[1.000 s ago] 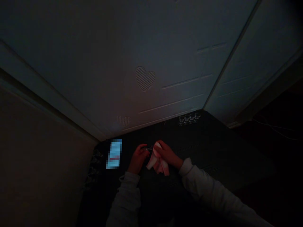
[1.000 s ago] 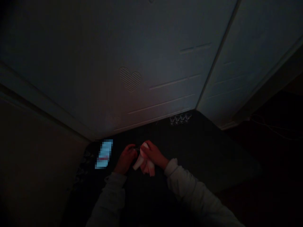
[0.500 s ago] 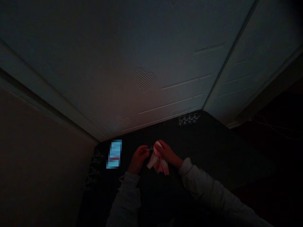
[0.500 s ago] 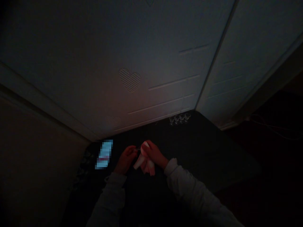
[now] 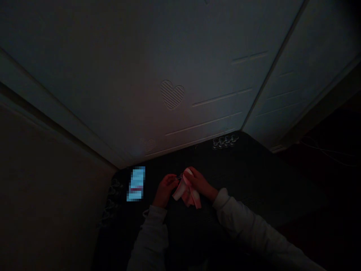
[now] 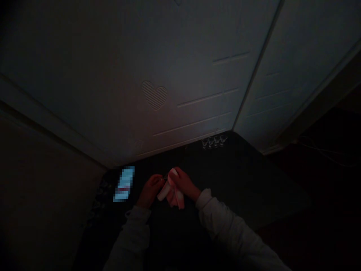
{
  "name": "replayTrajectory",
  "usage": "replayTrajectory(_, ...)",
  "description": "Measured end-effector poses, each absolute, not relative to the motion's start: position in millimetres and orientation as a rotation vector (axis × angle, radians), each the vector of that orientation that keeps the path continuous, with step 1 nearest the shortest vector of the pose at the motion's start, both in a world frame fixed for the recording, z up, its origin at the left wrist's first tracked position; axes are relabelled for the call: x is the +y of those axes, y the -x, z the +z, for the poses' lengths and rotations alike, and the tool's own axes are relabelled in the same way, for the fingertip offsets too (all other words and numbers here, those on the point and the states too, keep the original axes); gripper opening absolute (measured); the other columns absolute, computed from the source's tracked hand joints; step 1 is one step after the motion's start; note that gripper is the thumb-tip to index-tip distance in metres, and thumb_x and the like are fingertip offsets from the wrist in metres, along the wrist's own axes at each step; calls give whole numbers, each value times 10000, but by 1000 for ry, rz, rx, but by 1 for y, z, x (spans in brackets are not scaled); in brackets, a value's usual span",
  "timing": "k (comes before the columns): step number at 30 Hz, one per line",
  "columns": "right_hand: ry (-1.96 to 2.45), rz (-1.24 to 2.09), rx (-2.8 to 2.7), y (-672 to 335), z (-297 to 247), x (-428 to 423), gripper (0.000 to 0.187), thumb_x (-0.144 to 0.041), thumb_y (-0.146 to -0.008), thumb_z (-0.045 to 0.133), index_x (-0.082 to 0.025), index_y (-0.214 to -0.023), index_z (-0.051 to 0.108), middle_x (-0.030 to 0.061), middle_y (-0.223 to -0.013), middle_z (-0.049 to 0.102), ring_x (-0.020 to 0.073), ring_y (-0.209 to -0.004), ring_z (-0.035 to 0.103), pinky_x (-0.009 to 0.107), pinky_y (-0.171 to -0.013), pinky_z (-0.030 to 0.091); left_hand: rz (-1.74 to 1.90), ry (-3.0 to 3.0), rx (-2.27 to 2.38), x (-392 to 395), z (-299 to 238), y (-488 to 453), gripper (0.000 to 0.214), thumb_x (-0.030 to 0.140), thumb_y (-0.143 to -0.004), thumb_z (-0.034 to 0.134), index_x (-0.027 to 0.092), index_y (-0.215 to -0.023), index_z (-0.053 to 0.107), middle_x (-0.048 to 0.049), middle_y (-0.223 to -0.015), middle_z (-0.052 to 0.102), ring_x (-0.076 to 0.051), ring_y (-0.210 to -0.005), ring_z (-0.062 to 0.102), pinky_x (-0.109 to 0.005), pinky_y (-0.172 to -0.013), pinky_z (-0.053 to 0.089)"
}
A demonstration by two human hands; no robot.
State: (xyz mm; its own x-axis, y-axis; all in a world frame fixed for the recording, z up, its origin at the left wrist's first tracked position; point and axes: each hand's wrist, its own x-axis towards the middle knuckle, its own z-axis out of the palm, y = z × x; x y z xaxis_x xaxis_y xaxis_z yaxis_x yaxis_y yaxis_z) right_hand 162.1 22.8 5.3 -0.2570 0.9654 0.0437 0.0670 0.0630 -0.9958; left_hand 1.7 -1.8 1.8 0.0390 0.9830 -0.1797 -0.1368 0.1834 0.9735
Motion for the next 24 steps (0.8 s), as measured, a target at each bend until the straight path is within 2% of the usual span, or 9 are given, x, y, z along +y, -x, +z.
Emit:
replayTrajectory(6,1077,1312,-1495,-162,6,22,223,-372,-788,437,-160,-811,506,-6,-745,508,126,-710,480,240,-647,383,1070,-1009,1190,-3,4,-2,270,342,-670,578,144,-845,525,-2,-664,561,-106,-589,514,-239,-591,397)
replayTrajectory(12,1115,1255,-1563,-161,4,21,206,-350,-758,483,-161,-836,508,-9,-740,507,120,-691,475,232,-626,391,1088,-1104,1230,-3,5,-2,226,374,-726,499,149,-720,526,16,-641,509,-99,-604,474,-225,-585,373)
replayTrajectory(24,1315,1023,-1699,-160,14,12,288,-398,-715,537,-165,-878,492,-11,-692,525,111,-607,490,212,-534,364,1001,-1226,1221,-2,4,-2,164,297,-631,609,157,-684,541,14,-695,532,-122,-666,489,-232,-624,383)
